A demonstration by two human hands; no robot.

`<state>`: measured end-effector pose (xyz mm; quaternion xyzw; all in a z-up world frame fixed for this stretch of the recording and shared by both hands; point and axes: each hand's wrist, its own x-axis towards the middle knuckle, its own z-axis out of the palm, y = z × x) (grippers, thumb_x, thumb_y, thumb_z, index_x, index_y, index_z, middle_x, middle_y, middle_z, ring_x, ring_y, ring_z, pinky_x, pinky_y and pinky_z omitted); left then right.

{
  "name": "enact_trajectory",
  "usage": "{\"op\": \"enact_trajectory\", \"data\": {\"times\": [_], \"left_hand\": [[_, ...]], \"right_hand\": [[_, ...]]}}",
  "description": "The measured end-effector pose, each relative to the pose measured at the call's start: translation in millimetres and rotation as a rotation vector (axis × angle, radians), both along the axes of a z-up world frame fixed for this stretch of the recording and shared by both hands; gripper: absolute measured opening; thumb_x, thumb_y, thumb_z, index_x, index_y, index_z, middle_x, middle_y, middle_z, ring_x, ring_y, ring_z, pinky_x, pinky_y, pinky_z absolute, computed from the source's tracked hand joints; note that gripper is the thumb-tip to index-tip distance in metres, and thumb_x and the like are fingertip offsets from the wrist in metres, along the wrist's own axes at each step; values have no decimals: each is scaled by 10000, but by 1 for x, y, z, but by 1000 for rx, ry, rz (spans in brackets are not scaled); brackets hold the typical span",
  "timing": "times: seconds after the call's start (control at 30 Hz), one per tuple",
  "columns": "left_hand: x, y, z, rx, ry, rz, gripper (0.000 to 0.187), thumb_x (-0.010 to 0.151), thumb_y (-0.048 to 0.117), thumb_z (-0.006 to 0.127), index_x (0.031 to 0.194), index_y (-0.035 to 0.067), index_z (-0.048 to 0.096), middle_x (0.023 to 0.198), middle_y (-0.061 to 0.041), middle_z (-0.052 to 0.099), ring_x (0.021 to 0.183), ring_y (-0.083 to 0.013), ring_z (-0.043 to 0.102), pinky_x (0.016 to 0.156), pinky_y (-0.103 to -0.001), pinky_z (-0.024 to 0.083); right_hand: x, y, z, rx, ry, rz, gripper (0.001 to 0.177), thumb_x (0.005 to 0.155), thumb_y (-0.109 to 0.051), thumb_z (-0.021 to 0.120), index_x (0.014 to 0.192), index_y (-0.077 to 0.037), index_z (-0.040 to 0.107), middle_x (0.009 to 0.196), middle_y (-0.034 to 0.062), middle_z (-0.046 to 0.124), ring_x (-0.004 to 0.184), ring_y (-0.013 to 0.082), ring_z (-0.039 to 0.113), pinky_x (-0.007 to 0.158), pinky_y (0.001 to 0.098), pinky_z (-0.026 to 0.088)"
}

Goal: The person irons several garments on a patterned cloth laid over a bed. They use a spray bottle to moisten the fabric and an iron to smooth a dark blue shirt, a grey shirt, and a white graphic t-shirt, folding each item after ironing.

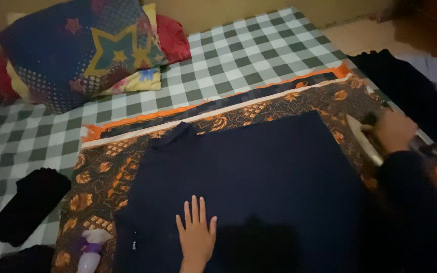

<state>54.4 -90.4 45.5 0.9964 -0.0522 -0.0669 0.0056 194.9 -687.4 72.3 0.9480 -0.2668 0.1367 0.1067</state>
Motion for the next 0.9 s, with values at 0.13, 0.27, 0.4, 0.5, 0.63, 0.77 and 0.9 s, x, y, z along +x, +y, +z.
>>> {"op": "enact_trajectory", "data": {"times": [0.13, 0.27, 0.4, 0.5, 0.63, 0.77, 0.9], "left_hand": [[15, 19, 12, -4, -42, -51, 685, 1005, 483, 434, 1574, 128, 291, 1635, -116, 313, 1479, -305, 272, 1165, -554, 267], [49, 67, 29, -178, -205, 140, 638, 995, 305, 542, 1562, 75, 362, 1271, -132, 672, 1159, -295, 672, 995, -437, 553], [107, 144, 11, -46, -584, 243, 794, 852, 71, 622, 1565, -70, 302, 1291, -253, 645, 1055, -403, 674, 816, -489, 559], [150, 197, -29, -132, -313, 429, 657, 888, 216, 689, 1447, 18, 404, 1342, -222, 607, 1226, -433, 585, 946, -535, 500], [175, 230, -59, -440, 123, 702, 667, 915, 383, 736, 1442, 66, 480, 1398, -213, 609, 1322, -396, 574, 1081, -537, 462], [177, 239, -57, -440, 93, 526, 546, 917, 371, 745, 1340, 59, 600, 1353, -230, 619, 1274, -414, 581, 1056, -514, 449], [161, 250, -49, -783, -28, 458, 351, 942, 309, 751, 1107, 1, 715, 1073, -171, 699, 991, -286, 635, 876, -436, 461]], "right_hand": [[-14, -8, 10, -556, -124, -61, 770, 578, -764, 778, 1015, -132, 730, 913, 60, 721, 830, 210, 701, 751, 373, 567], [-11, 31, -11, -415, -115, 118, 404, 982, -436, 608, 1170, -79, 625, 1121, 118, 633, 1069, 260, 614, 903, 370, 508], [-4, 100, -38, 391, -52, 78, 457, 1082, -370, 457, 1250, 37, 580, 1202, 291, 604, 1072, 448, 598, 890, 529, 508], [-13, 123, -45, 358, -15, 91, 700, 857, -344, 788, 1396, 26, 537, 1253, 331, 575, 1114, 509, 588, 848, 593, 504], [-12, 121, -18, 665, 29, 28, 638, 869, -304, 841, 1314, 111, 651, 1210, 331, 680, 1106, 465, 675, 971, 529, 525], [-20, 111, 2, 1053, -18, 89, 558, 924, -262, 776, 1337, 95, 661, 1225, 287, 715, 1096, 394, 703, 986, 454, 534], [-35, 111, 20, 1200, -58, 139, 493, 994, -243, 694, 1343, 103, 663, 1217, 271, 727, 1073, 372, 704, 948, 424, 526]]}}
